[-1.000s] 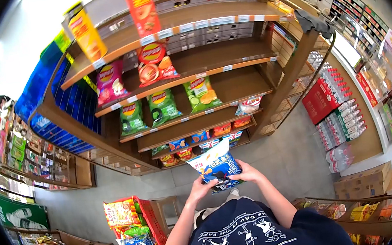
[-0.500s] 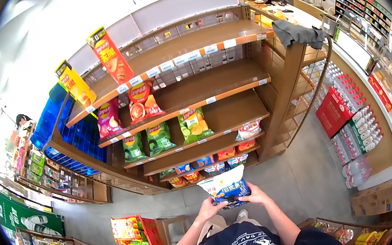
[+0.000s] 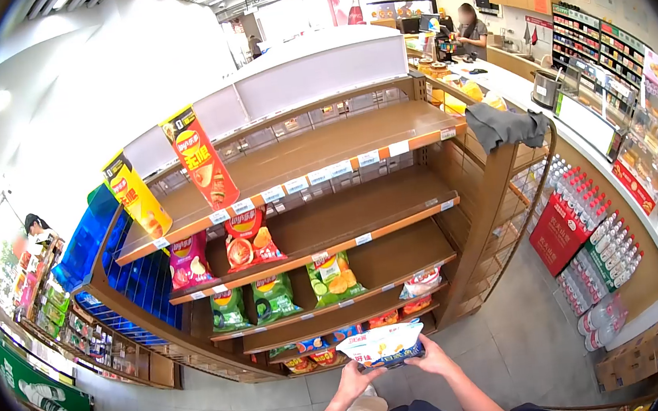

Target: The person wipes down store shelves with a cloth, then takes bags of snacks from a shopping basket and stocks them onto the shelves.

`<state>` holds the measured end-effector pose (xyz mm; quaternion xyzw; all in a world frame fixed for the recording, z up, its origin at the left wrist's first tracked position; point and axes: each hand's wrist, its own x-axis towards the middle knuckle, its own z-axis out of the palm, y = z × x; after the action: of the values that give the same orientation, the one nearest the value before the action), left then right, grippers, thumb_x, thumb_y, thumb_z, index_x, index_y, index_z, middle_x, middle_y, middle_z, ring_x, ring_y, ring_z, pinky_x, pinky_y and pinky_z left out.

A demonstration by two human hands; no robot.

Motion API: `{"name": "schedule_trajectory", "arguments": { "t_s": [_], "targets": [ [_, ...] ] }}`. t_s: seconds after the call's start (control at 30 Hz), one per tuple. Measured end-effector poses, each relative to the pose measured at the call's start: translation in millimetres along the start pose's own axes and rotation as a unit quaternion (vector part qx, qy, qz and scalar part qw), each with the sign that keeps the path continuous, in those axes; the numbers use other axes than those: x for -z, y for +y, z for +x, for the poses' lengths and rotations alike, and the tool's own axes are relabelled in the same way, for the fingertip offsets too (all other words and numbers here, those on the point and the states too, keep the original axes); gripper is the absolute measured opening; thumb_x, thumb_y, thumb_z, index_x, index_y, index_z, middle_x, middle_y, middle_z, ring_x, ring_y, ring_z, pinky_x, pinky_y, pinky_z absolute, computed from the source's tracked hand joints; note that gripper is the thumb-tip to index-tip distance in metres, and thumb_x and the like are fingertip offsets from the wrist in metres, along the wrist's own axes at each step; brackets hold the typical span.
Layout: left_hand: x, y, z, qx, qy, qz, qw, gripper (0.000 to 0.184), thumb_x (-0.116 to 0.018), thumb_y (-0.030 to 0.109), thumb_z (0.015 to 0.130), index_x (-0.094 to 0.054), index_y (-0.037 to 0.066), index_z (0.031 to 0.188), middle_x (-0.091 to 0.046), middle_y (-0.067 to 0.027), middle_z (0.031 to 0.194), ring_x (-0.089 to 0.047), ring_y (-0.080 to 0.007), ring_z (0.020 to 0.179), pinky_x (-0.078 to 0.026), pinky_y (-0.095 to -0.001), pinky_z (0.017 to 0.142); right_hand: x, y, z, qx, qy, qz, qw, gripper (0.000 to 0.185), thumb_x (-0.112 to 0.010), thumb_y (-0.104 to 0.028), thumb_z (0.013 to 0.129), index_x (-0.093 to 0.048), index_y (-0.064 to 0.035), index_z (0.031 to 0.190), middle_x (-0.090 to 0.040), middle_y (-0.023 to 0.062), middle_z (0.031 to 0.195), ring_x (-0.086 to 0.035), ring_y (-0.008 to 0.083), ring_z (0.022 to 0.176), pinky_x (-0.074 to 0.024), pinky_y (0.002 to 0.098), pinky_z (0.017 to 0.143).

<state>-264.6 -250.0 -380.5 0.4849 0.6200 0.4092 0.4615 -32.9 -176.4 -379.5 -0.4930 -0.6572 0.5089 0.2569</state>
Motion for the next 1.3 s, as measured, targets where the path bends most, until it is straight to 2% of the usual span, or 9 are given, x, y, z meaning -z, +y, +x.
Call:
{"name": "schedule_trajectory", "arguments": {
  "t_s": [0.23, 0.37, 0.5, 0.57, 0.63, 0.77, 0.97, 1.17, 1.3],
  "targets": [
    [21, -3, 34, -0.030, -0.009, 0.056, 0.998, 0.049, -0.083, 0.021, 0.072, -0.063, -0.004, 0.110, -0.069, -0.0136, 0.107, -0.065, -0.0196, 0.101, -0.049, -0.0346, 0.090, -7, -27, 23, -0.023, 0.012, 0.019, 0.999, 0.067, -0.080, -0.014, 0.073, -0.049, 0.0001, 0.130, -0.061, 0.0197, 0.123, -0.057, 0.0292, 0.117, -0.0442, 0.0374, 0.099],
    [27, -26, 54, -0.069, 0.014, -0.008, 0.997, 0.047, -0.082, 0.012, 0.071, -0.063, -0.002, 0.111, -0.068, -0.0131, 0.109, -0.065, -0.0211, 0.100, -0.050, -0.0349, 0.089, -30, 15, 52, -0.004, -0.002, 0.018, 1.000, 0.067, -0.068, -0.002, 0.075, -0.044, -0.0011, 0.137, -0.052, 0.0206, 0.134, -0.050, 0.0311, 0.127, -0.0395, 0.0369, 0.105],
    [37, -93, 79, -0.114, -0.017, 0.119, 0.986, 0.047, -0.073, 0.000, 0.074, -0.059, -0.004, 0.118, -0.064, -0.0177, 0.117, -0.061, -0.0278, 0.110, -0.046, -0.0366, 0.097, -47, 48, 79, 0.182, 0.040, 0.038, 0.982, 0.064, -0.070, 0.001, 0.074, -0.047, -0.0017, 0.134, -0.043, 0.0173, 0.145, -0.037, 0.0307, 0.137, -0.0317, 0.0379, 0.112],
    [30, -85, 101, -0.276, 0.069, 0.074, 0.956, 0.054, -0.071, 0.003, 0.076, -0.053, -0.005, 0.127, -0.056, -0.0214, 0.130, -0.052, -0.0338, 0.124, -0.039, -0.0396, 0.106, -52, 70, 94, 0.259, 0.067, 0.009, 0.964, 0.061, -0.071, 0.003, 0.075, -0.048, -0.0023, 0.132, -0.042, 0.0170, 0.145, -0.035, 0.0310, 0.139, -0.0318, 0.0400, 0.112],
    [33, -98, 115, -0.343, 0.036, 0.108, 0.933, 0.060, -0.070, 0.005, 0.076, -0.049, -0.006, 0.131, -0.048, -0.0231, 0.139, -0.043, -0.0368, 0.133, -0.033, -0.0428, 0.111, -62, 95, 109, 0.276, 0.071, 0.040, 0.958, 0.058, -0.069, 0.006, 0.076, -0.049, -0.0025, 0.130, -0.042, 0.0173, 0.145, -0.034, 0.0317, 0.139, -0.0316, 0.0409, 0.112],
    [22, -130, 136, -0.378, 0.095, 0.151, 0.909, 0.051, -0.068, 0.001, 0.077, -0.055, -0.004, 0.126, -0.051, -0.0225, 0.137, -0.044, -0.0366, 0.132, -0.033, -0.0451, 0.110, -66, 137, 146, 0.387, 0.105, -0.028, 0.916, 0.051, -0.071, 0.004, 0.073, -0.052, -0.0033, 0.120, -0.044, 0.0190, 0.143, -0.035, 0.0360, 0.138, -0.0293, 0.0460, 0.114],
    [5, -167, 153, -0.451, 0.154, 0.182, 0.860, 0.044, -0.066, -0.003, 0.080, -0.058, -0.001, 0.123, -0.052, -0.0222, 0.135, -0.046, -0.0372, 0.131, -0.037, -0.0447, 0.108, -77, 194, 181, 0.463, 0.100, 0.040, 0.880, 0.034, -0.057, -0.002, 0.087, -0.050, -0.0060, 0.120, -0.037, 0.0209, 0.148, -0.029, 0.0390, 0.141, -0.0233, 0.0459, 0.115],
    [-13, -189, 150, -0.479, 0.178, 0.197, 0.836, 0.061, -0.075, 0.000, 0.074, -0.053, 0.001, 0.131, -0.041, -0.0213, 0.144, -0.038, -0.0371, 0.136, -0.034, -0.0436, 0.110, -81, 215, 220, 0.609, 0.238, -0.022, 0.757, 0.056, -0.072, 0.012, 0.071, -0.054, -0.0079, 0.120, -0.036, 0.0191, 0.137, -0.043, 0.0370, 0.130, -0.0370, 0.0441, 0.108],
    [-17, -193, 154, -0.467, 0.183, 0.167, 0.849, 0.068, -0.076, 0.006, 0.076, -0.047, 0.003, 0.137, -0.036, -0.0201, 0.147, -0.034, -0.0347, 0.138, -0.031, -0.0422, 0.112, -81, 205, 218, 0.595, 0.216, -0.026, 0.773, 0.064, -0.071, 0.016, 0.069, -0.054, -0.0083, 0.127, -0.032, 0.0112, 0.128, -0.043, 0.0306, 0.128, -0.0397, 0.0390, 0.107]
  ]
}}
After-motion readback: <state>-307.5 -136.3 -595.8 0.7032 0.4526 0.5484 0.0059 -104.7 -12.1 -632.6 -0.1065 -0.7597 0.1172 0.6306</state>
